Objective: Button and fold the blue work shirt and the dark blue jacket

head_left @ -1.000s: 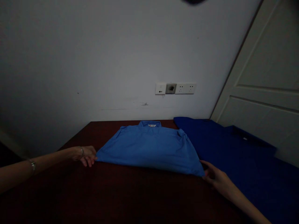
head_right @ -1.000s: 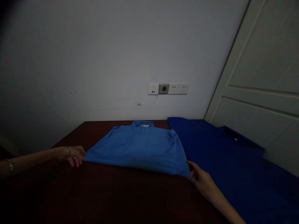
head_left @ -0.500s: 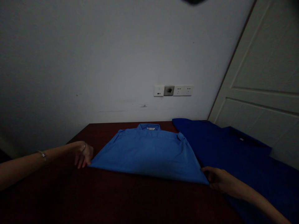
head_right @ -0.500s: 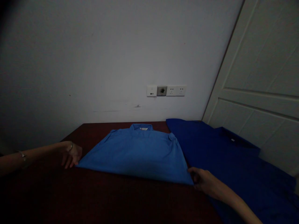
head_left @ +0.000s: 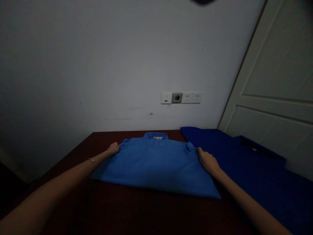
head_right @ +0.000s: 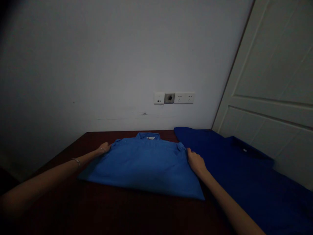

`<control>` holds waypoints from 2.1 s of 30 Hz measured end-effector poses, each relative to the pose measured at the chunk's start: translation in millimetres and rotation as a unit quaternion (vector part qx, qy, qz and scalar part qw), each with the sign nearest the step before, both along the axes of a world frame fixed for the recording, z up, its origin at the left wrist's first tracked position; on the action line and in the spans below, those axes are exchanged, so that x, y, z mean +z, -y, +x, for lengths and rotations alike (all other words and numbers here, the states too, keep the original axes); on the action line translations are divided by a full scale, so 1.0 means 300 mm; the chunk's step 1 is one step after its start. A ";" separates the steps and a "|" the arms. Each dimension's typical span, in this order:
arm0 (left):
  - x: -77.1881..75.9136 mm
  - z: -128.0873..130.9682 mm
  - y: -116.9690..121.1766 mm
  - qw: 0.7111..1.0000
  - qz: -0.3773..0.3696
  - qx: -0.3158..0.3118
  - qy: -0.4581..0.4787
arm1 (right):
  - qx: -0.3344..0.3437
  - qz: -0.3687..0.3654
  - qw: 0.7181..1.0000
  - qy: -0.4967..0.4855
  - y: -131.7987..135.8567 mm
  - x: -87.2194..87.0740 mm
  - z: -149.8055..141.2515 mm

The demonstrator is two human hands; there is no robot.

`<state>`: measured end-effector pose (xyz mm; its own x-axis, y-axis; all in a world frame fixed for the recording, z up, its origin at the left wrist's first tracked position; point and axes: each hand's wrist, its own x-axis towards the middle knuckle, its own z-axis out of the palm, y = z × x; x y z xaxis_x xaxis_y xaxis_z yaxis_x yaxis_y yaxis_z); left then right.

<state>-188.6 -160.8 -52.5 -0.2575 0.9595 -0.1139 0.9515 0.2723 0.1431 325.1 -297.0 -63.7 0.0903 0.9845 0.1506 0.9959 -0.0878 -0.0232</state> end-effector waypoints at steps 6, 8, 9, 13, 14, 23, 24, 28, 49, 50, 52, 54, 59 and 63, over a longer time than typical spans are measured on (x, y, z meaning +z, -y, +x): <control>-0.024 -0.029 0.033 0.998 0.001 -0.021 -0.056 | -0.014 -0.023 0.996 0.089 0.032 -0.005 0.011; -0.009 -0.018 0.040 0.997 0.000 -0.032 -0.074 | -0.023 -0.016 0.993 0.111 0.031 0.009 -0.002; 0.003 -0.011 0.040 0.996 0.006 -0.036 -0.086 | -0.028 -0.001 0.992 0.123 0.028 0.021 -0.010; 0.057 0.026 0.014 0.977 0.095 -0.119 -0.149 | 0.043 0.083 0.984 0.148 -0.011 0.078 -0.055; 0.069 0.042 0.002 0.968 0.113 -0.161 -0.154 | 0.087 0.091 0.982 0.141 -0.030 0.087 -0.067; 0.063 0.270 -0.125 0.904 0.003 -0.420 -0.083 | 0.294 0.048 0.954 0.024 -0.316 0.026 -0.137; 0.059 0.280 -0.139 0.905 -0.014 -0.416 -0.088 | 0.294 0.039 0.955 0.018 -0.337 0.014 -0.133; 0.071 0.282 -0.190 0.907 -0.077 -0.406 -0.083 | 0.291 0.011 0.957 0.013 -0.376 -0.026 -0.111; 0.091 0.184 -0.338 0.934 -0.180 -0.299 0.071 | 0.257 -0.078 0.955 -0.129 -0.438 0.011 -0.120; 0.089 0.194 -0.337 0.933 -0.187 -0.298 0.071 | 0.245 -0.072 0.960 -0.113 -0.430 0.015 -0.126; 0.093 0.210 -0.331 0.930 -0.199 -0.300 0.068 | 0.224 -0.060 0.970 -0.068 -0.411 0.023 -0.140; 0.107 0.218 -0.323 0.928 -0.208 -0.301 0.066 | 0.211 -0.052 0.976 -0.020 -0.391 0.033 -0.154; 0.189 0.198 -0.305 0.933 -0.181 -0.305 0.064 | 0.201 -0.057 0.978 0.024 -0.346 0.096 -0.164; 0.324 0.172 -0.290 0.922 -0.200 -0.316 0.103 | 0.215 -0.033 0.976 0.016 -0.302 0.212 -0.141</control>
